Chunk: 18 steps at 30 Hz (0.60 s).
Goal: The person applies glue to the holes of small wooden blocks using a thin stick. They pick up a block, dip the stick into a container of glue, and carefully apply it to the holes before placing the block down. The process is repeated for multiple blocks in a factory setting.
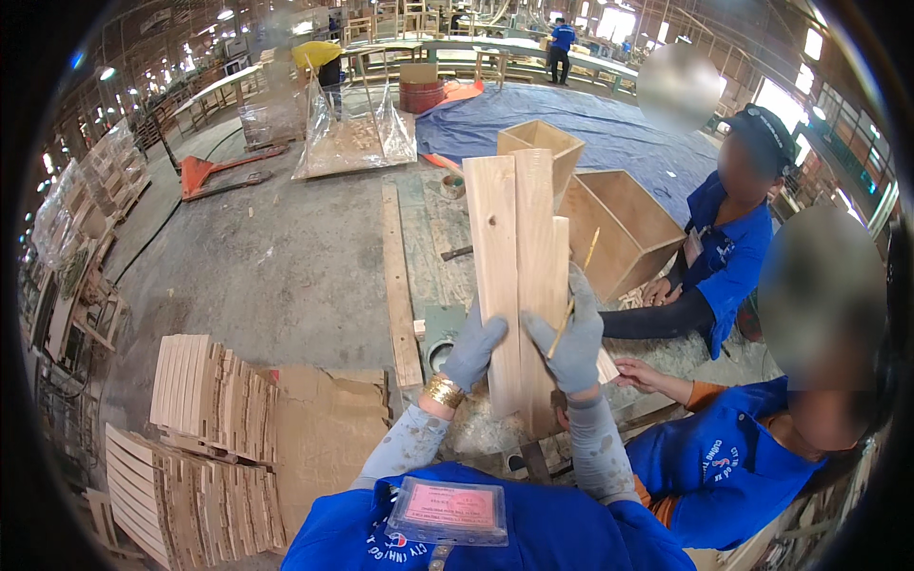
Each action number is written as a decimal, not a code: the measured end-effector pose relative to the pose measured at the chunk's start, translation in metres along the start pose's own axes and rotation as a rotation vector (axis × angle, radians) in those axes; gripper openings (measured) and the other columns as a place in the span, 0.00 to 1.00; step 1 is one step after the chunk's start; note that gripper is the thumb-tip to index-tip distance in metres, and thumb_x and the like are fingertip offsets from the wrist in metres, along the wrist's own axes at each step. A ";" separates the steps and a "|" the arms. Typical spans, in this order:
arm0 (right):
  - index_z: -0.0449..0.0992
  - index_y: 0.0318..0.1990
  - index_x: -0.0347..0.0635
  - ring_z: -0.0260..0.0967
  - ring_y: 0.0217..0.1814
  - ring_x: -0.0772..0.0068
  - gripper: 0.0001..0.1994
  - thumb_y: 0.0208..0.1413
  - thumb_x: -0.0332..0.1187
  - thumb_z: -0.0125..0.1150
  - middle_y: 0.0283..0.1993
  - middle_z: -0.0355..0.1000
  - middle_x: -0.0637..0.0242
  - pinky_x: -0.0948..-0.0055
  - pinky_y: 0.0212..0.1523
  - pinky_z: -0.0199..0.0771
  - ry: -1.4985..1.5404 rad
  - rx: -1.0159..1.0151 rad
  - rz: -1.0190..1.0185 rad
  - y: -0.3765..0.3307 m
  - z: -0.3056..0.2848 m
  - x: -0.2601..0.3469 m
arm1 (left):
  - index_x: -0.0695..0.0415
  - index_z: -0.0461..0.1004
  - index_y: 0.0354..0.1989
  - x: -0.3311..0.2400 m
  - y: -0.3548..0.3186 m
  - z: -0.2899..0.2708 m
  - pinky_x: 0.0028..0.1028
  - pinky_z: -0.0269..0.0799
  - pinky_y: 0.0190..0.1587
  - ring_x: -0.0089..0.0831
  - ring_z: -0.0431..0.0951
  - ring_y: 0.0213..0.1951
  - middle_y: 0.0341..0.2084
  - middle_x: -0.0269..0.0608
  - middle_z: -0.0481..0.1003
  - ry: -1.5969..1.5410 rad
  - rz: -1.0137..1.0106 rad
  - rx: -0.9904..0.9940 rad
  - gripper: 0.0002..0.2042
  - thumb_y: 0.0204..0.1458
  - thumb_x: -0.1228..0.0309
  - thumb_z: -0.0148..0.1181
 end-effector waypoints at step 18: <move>0.60 0.50 0.32 0.66 0.48 0.66 0.26 0.42 0.22 0.63 0.46 0.64 0.55 0.72 0.48 0.67 0.129 -0.072 0.144 -0.103 0.010 -0.059 | 0.62 0.53 0.58 0.025 -0.027 -0.001 0.28 0.67 0.48 0.29 0.69 0.48 0.48 0.41 0.66 -0.178 -0.075 0.015 0.37 0.36 0.74 0.63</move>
Point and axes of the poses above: each hand's wrist, its own y-axis towards the middle knuckle, its own z-axis out of the palm, x = y × z, the point moved 3 cm from there along y, towards the middle knuckle
